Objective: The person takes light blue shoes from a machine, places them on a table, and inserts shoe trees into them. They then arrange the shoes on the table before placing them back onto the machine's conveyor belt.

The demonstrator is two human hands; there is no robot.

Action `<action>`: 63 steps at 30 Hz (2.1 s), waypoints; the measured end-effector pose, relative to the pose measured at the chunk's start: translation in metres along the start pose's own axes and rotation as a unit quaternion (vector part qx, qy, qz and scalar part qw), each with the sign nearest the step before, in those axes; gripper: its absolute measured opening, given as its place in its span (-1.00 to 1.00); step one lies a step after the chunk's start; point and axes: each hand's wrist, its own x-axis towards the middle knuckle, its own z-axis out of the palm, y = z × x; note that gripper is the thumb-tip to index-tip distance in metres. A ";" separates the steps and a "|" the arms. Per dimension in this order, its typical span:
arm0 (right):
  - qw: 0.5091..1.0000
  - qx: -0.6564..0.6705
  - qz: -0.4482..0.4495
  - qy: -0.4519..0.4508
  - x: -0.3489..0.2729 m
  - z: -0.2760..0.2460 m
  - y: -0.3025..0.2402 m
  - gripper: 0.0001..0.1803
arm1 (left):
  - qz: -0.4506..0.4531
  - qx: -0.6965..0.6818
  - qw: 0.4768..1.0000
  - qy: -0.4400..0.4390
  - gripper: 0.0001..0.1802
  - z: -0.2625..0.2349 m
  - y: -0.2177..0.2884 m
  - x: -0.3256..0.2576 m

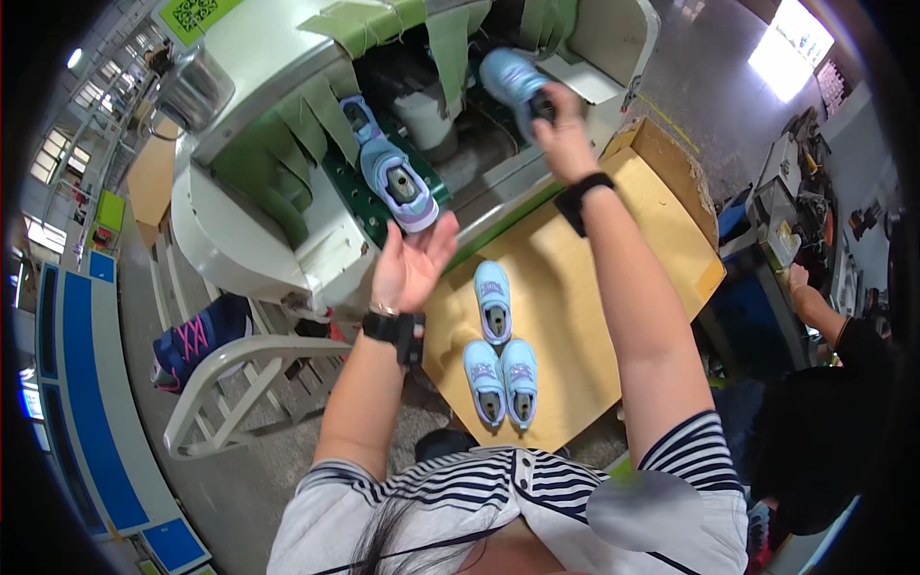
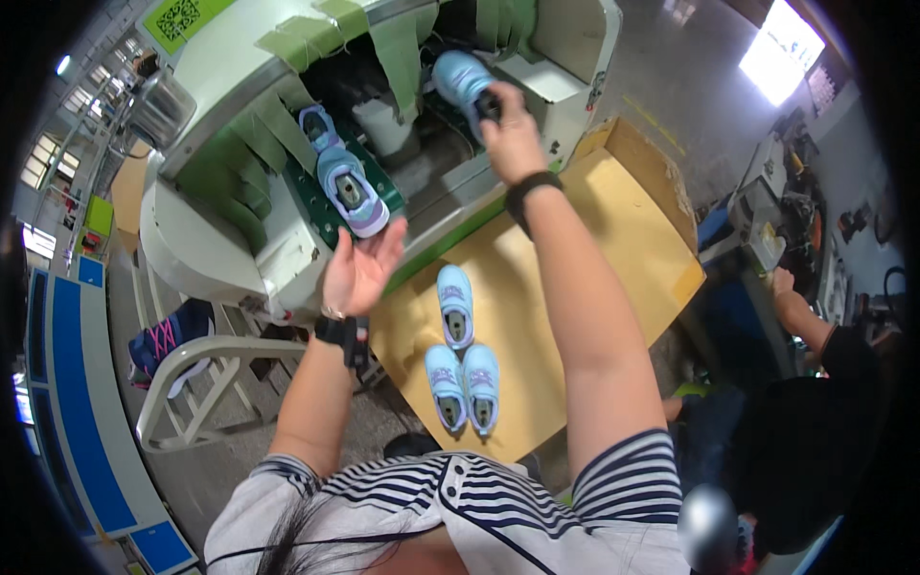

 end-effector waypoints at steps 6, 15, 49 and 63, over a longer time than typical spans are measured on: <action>0.985 -0.166 -0.004 -0.051 0.025 0.079 -0.018 -0.17 | -0.072 0.673 0.732 0.070 -0.36 -0.079 -0.006 -0.084; 0.829 -0.347 0.218 -0.381 -0.337 0.004 0.083 -0.05 | -0.133 0.927 0.352 0.011 -0.12 -0.176 -0.063 -0.138; 0.829 -0.268 0.422 -0.249 -0.549 0.017 -0.039 0.43 | -0.202 0.937 0.273 -0.081 0.46 -0.164 -0.016 -0.113; 0.825 -0.249 0.440 -0.253 -0.545 0.016 -0.041 0.45 | -0.209 0.934 0.278 -0.087 0.43 -0.165 -0.015 -0.111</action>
